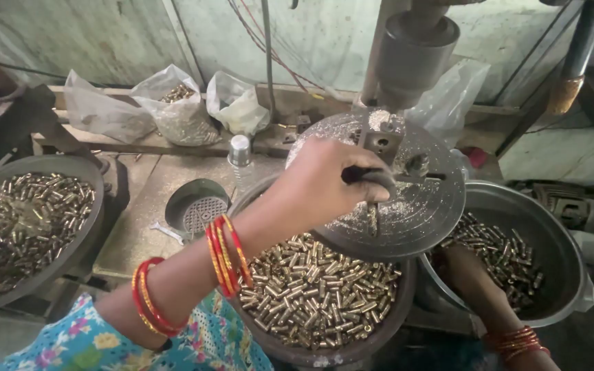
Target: Assembling small brass metal parts using a manual press machine on a factory floor.
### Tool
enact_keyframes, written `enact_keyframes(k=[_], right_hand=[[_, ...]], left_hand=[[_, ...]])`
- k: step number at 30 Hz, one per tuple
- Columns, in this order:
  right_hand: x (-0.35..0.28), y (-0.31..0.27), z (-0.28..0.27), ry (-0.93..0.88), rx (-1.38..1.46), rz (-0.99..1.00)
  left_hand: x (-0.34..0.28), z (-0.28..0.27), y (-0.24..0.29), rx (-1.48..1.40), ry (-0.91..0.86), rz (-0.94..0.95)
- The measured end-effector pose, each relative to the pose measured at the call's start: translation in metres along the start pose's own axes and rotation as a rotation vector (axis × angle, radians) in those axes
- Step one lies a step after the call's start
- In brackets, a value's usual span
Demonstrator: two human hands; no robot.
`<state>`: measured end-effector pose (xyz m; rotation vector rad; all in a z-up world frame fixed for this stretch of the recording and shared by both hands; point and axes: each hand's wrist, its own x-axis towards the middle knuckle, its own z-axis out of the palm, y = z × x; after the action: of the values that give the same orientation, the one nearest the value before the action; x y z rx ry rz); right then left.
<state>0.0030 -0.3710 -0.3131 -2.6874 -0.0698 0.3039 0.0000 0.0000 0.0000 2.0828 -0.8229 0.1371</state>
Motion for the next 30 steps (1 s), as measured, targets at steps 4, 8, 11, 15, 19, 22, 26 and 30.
enact_keyframes(k=[4, 8, 11, 15, 19, 22, 26, 30], right_hand=[[-0.011, -0.021, -0.013, -0.003, -0.034, -0.017], [-0.021, -0.025, -0.024, 0.143, 0.046, 0.038], [-0.033, -0.04, -0.049, 0.304, 0.252, 0.259], [-0.057, -0.046, -0.087, 0.682, 0.713, 0.134], [-0.103, -0.144, -0.136, 0.819, 1.063, -0.011], [-0.116, -0.19, -0.147, 0.868, 1.134, -0.189], [-0.114, -0.231, -0.151, 0.757, 1.366, -0.305], [-0.106, -0.255, -0.146, 0.685, 1.399, -0.436]], left_hand=[[-0.002, -0.012, -0.013, -0.037, -0.13, -0.075], [0.003, -0.016, -0.018, -0.046, -0.197, -0.165], [0.006, -0.018, -0.023, -0.127, -0.201, -0.201], [0.008, -0.011, -0.034, -0.542, -0.168, -0.206], [0.009, -0.005, -0.036, -0.655, -0.18, -0.172], [0.006, -0.002, -0.034, -0.776, -0.213, -0.112], [0.004, -0.001, -0.031, -0.768, -0.24, -0.092], [0.002, 0.003, -0.039, -0.889, -0.254, -0.108]])
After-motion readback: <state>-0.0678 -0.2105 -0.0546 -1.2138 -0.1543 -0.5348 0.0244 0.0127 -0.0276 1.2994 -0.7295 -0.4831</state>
